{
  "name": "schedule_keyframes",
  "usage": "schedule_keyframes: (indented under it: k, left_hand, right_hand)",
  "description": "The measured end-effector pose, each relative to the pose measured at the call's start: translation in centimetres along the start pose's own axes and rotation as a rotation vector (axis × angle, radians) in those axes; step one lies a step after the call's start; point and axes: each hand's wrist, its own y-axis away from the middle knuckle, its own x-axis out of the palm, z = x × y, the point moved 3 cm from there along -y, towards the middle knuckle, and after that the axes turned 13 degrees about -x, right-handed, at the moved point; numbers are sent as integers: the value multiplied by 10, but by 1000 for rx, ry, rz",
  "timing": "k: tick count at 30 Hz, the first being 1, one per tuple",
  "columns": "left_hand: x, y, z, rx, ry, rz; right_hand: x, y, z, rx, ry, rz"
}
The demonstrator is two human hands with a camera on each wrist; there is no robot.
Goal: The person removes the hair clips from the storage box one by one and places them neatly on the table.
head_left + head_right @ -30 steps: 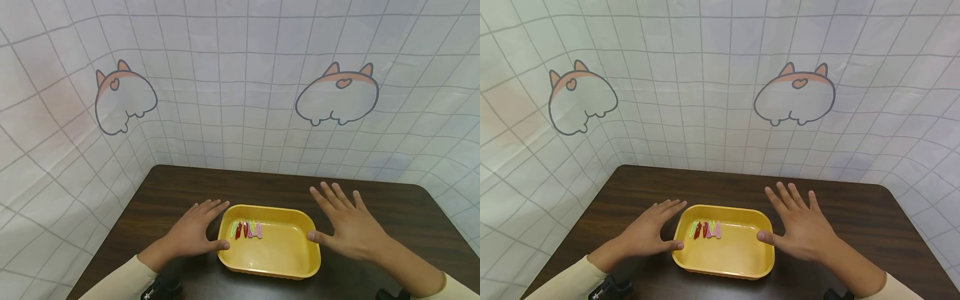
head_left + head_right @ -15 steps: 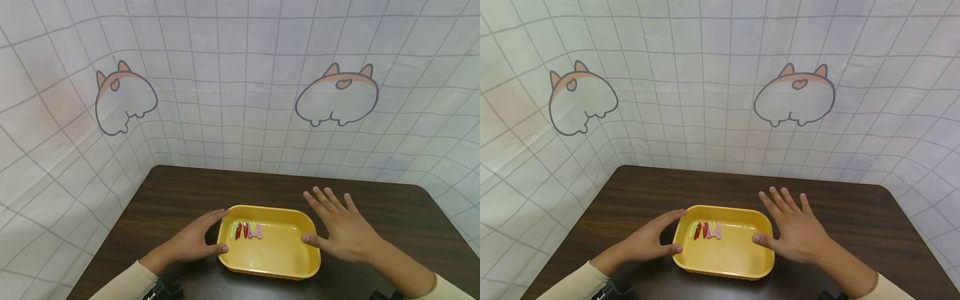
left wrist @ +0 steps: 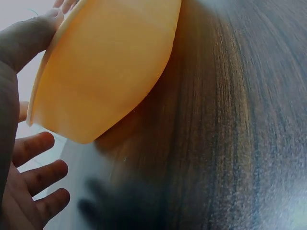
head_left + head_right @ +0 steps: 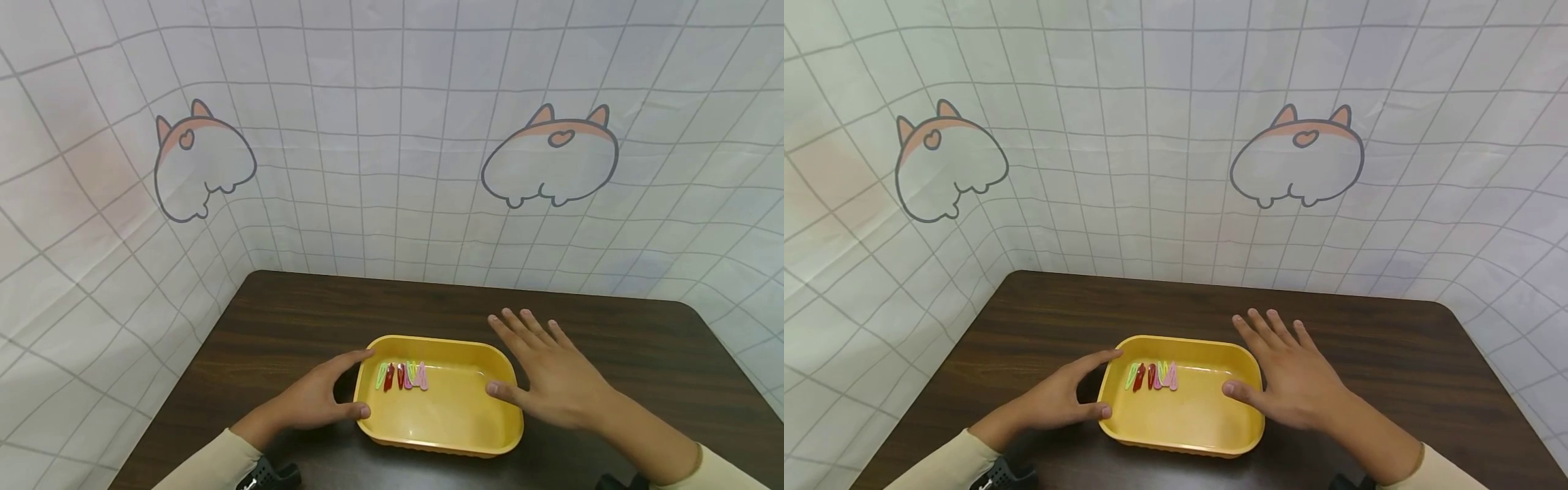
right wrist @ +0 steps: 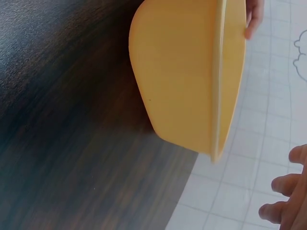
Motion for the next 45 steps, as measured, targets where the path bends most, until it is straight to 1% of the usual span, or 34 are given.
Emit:
schedule_keyframes:
  k: [5, 9, 15, 19, 25, 31, 35, 40, 45]
  left_hand:
    - [1, -1, 1, -28, 11, -1]
    - [1, -1, 1, -35, 8, -4]
    - [0, -1, 1, -21, -1, -18]
    - [0, -1, 2, -14, -7, -15]
    - [1, -1, 3, -21, -14, -10]
    - [2, -1, 3, -23, -11, -8]
    - [3, -1, 4, -23, -12, -4]
    - [3, -1, 5, -27, -6, 0]
    - [4, -1, 6, -27, -13, -1]
  right_hand:
    - [2, -4, 2, -23, -7, -2]
    - [4, -6, 4, -50, -13, 6]
    - [7, -12, 6, -60, -42, 17]
    - [8, -15, 8, -73, -73, 0]
    - [10, -20, 13, -83, -122, 18]
    - [14, -25, 16, -89, -131, 26]
    - [19, -26, 17, -100, -160, 26]
    - [26, -29, 19, -94, -209, 44]
    - [32, -34, 21, -64, -224, 67]
